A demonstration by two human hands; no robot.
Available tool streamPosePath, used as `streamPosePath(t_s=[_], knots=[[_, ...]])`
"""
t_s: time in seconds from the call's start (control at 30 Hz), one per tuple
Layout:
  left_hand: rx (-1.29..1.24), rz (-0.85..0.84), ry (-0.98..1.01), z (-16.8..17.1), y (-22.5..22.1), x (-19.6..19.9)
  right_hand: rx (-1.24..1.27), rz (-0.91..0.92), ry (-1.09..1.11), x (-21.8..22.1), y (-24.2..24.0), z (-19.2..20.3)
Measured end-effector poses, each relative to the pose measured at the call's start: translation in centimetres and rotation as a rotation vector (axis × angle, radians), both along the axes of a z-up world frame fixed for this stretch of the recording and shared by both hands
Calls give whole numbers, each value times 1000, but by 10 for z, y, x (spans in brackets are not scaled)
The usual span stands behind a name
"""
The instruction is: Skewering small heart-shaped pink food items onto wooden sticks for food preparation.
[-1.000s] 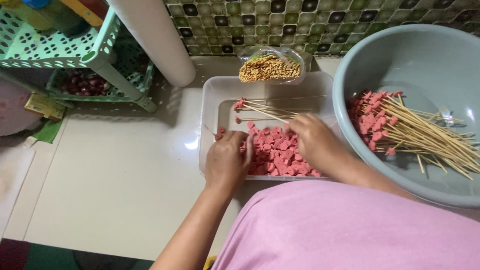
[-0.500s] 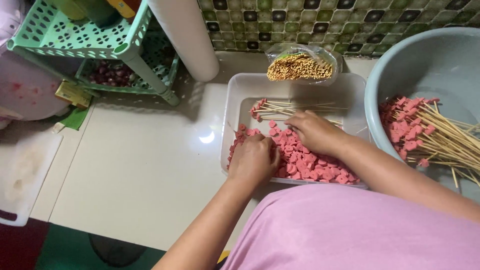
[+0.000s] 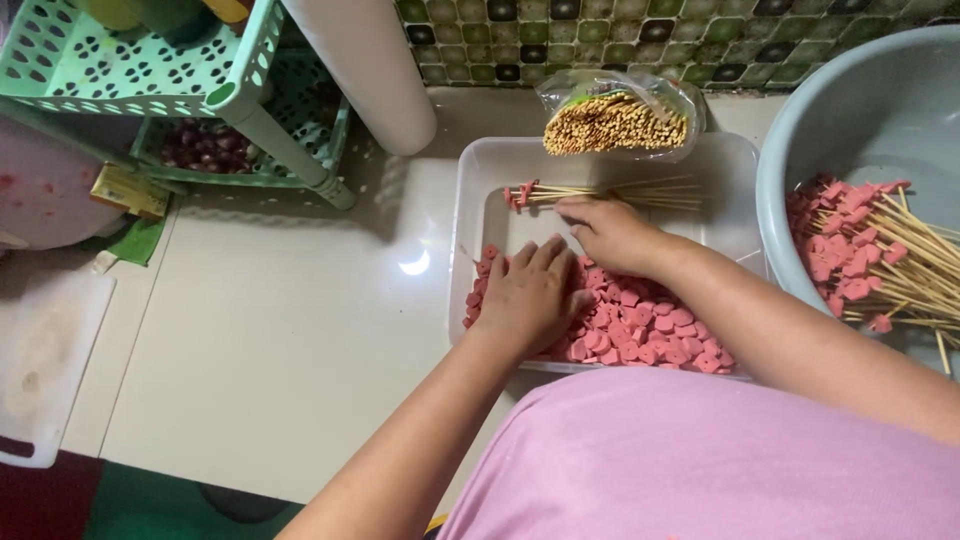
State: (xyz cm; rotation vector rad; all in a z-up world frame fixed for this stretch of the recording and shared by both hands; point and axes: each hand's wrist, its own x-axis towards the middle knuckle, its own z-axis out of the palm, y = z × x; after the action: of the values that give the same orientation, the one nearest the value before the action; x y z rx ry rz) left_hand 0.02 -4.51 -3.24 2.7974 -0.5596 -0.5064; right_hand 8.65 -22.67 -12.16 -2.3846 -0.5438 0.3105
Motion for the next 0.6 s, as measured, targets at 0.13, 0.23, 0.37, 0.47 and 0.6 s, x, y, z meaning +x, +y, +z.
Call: streamPosePath(t_s=[0.13,0.23,0.37,0.47,0.6], knots=[[5,-24,88,-2,1,0,-37,-91,98,-4,6,15],[13,-26,96,2,1,0,-31,-99,102,-5,10,22],[43,-67,91,0,2,4,-28,-55,105,-11,9,30],[60,-103,42,-4,4,9,-69,19,41,-12,6,26],[79,-141,12,-15,4,17,-100,-15,65,-29,1,36]])
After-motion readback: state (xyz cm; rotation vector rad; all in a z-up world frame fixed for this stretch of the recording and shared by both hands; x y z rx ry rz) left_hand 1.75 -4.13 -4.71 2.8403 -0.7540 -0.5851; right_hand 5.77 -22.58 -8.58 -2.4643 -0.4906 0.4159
